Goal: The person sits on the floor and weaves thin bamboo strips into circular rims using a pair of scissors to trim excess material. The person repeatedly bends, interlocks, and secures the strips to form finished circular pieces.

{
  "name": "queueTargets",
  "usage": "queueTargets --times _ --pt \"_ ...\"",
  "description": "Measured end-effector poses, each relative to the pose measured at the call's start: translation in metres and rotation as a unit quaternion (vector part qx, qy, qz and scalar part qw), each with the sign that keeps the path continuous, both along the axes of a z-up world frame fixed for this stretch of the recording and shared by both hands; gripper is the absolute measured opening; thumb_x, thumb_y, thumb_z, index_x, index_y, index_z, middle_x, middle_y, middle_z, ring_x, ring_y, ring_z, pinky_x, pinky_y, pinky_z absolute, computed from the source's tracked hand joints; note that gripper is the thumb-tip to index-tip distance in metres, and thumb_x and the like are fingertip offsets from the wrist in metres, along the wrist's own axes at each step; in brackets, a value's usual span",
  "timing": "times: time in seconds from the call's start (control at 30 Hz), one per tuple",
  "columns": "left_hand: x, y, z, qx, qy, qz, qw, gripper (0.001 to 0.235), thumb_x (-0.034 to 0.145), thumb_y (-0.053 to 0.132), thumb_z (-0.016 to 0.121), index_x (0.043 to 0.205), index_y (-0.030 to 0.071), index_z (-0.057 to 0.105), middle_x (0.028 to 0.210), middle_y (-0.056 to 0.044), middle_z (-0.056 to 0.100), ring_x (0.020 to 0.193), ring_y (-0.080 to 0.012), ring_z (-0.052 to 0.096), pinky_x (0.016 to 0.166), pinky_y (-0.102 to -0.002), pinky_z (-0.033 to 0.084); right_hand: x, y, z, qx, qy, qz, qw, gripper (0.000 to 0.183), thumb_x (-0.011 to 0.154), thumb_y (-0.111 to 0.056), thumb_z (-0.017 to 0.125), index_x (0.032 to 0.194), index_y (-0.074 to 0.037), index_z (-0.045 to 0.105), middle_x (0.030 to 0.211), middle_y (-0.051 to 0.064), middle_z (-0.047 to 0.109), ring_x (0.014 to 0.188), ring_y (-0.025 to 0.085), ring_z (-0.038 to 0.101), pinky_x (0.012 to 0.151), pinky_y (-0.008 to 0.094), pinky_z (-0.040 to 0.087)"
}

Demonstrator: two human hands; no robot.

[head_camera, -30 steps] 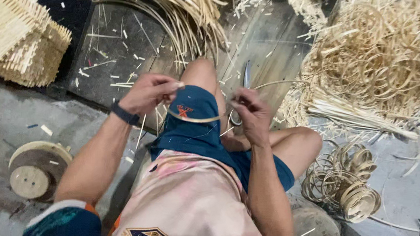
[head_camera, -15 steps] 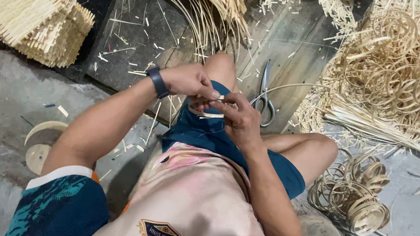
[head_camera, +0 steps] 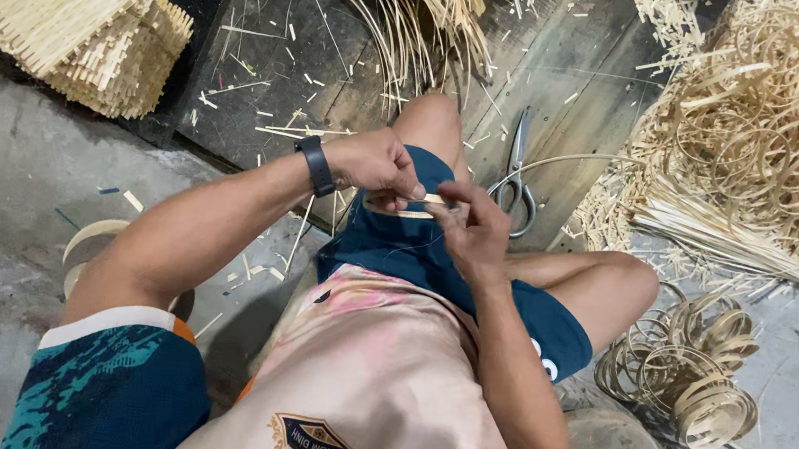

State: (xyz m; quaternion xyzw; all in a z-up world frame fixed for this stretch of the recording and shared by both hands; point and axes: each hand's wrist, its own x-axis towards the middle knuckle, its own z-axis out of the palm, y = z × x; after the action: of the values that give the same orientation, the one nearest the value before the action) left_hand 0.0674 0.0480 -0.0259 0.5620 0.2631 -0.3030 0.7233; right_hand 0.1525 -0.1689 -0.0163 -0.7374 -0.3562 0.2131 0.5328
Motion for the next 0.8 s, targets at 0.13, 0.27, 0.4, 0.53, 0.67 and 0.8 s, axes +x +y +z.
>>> queueTargets --times 0.13,0.27,0.4,0.53,0.67,0.8 --pt "-0.004 -0.008 0.002 0.003 0.031 -0.004 1.000 0.017 0.088 0.017 0.077 0.083 0.001 0.073 0.069 -0.007 0.074 0.055 -0.0132 0.069 0.044 -0.025 0.051 0.005 -0.002 0.004 0.018 0.037 0.071 0.997 0.017 0.085 -0.003 0.083 0.099 -0.005 0.074 0.095 0.007 0.071 0.087 0.017 0.067 0.075 0.028 0.053" --pt "-0.004 -0.012 -0.007 0.003 -0.012 -0.051 0.999 0.015 0.089 0.014 0.068 0.081 0.003 0.074 0.069 -0.002 0.074 0.054 -0.0090 0.063 0.041 -0.024 0.041 0.004 -0.007 -0.001 0.013 0.033 0.089 0.995 0.013 0.087 0.000 0.078 0.099 -0.005 0.076 0.093 0.008 0.070 0.086 0.021 0.067 0.074 0.030 0.053" --pt "-0.007 -0.008 -0.024 0.056 -0.094 -0.139 0.984 0.026 0.090 0.019 0.065 0.071 0.004 0.074 0.062 -0.005 0.067 0.052 -0.0114 0.059 0.047 -0.029 0.046 -0.002 -0.008 -0.007 0.032 -0.069 0.084 0.994 0.019 0.085 0.007 0.072 0.098 -0.007 0.073 0.096 0.010 0.072 0.090 0.028 0.070 0.082 0.037 0.056" --pt "-0.004 0.007 -0.028 0.137 -0.220 -0.249 0.933 0.026 0.093 0.025 0.059 0.073 0.013 0.069 0.061 0.003 0.062 0.057 -0.0079 0.059 0.056 -0.027 0.049 0.003 -0.009 0.004 0.042 -0.106 0.095 0.989 0.046 0.064 0.010 0.057 0.102 -0.011 0.074 0.097 0.013 0.068 0.095 0.035 0.067 0.086 0.043 0.056" --pt "-0.017 -0.001 -0.049 -0.104 0.025 -0.001 0.994 0.029 0.098 0.025 0.063 0.091 -0.002 0.070 0.069 -0.003 0.060 0.058 -0.0132 0.053 0.051 -0.028 0.040 0.014 -0.020 0.016 0.022 -0.156 0.013 0.987 0.025 0.081 -0.010 0.075 0.105 -0.012 0.071 0.099 0.009 0.069 0.093 0.031 0.069 0.079 0.040 0.057" --pt "-0.018 -0.008 -0.106 -0.265 0.027 0.128 0.955 0.033 0.095 0.028 0.057 0.102 -0.002 0.067 0.066 -0.002 0.048 0.053 -0.0126 0.040 0.043 -0.028 0.029 0.028 -0.027 0.012 -0.072 -0.244 -0.044 0.966 0.016 0.084 -0.013 0.076 0.096 -0.009 0.066 0.084 0.012 0.065 0.082 0.036 0.067 0.070 0.047 0.051"
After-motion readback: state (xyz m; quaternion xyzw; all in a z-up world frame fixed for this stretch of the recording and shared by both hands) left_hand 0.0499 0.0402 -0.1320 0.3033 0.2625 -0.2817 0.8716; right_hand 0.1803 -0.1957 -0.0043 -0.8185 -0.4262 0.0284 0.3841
